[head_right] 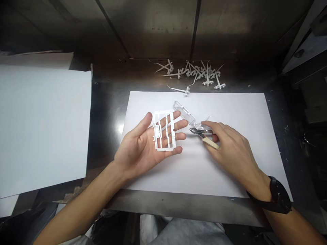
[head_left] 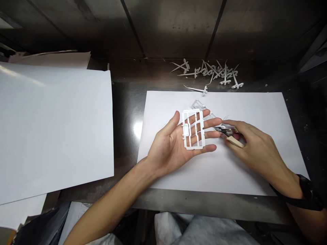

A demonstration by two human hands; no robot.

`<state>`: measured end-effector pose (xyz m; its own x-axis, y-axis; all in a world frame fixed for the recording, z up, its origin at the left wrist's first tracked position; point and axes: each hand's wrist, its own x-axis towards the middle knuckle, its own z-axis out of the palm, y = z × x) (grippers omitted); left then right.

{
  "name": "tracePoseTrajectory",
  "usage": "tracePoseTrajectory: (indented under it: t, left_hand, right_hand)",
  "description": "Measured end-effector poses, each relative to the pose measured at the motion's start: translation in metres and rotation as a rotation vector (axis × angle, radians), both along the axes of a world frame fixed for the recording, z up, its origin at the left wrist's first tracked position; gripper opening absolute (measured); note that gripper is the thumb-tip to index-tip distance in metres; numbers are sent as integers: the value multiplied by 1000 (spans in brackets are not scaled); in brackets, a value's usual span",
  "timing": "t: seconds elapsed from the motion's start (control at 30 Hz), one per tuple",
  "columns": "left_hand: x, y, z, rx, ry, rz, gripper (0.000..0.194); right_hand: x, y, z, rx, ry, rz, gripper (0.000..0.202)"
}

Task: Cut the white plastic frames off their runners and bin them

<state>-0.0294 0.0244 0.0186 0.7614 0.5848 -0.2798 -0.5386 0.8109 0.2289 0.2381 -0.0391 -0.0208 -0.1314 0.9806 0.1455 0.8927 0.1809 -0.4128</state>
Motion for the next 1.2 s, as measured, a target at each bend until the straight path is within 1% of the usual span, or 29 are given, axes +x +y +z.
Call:
tracePoseTrajectory:
  t: [0.2, 0.43, 0.73, 0.87, 1.0, 1.07, 1.2]
  left_hand:
    - [0, -1, 1, -38, 6, 12, 67]
    - [2, -2, 5, -55, 0, 20, 65]
    - [3, -3, 4, -67, -5, 24, 64]
    - [2, -3, 5, -61, 1, 20, 64]
    - [2, -2, 6, -77, 51, 14, 63]
    - [2, -3, 5, -50, 83, 11, 56]
    - [6, -4, -1, 77, 155, 20, 15]
  right_hand:
    - [-1, 1, -1, 14, -4, 0, 44]
    - [-2, 2, -4, 7, -5, 12, 42]
    - [-3, 4, -5, -6, -12, 16, 43]
    - [-2, 3, -8, 8, -24, 18, 35]
    - [-1, 3, -9, 30, 1, 36, 24]
    - [0, 3, -4, 27, 66, 6, 18]
    - [5, 5, 12, -63, 351, -206, 15]
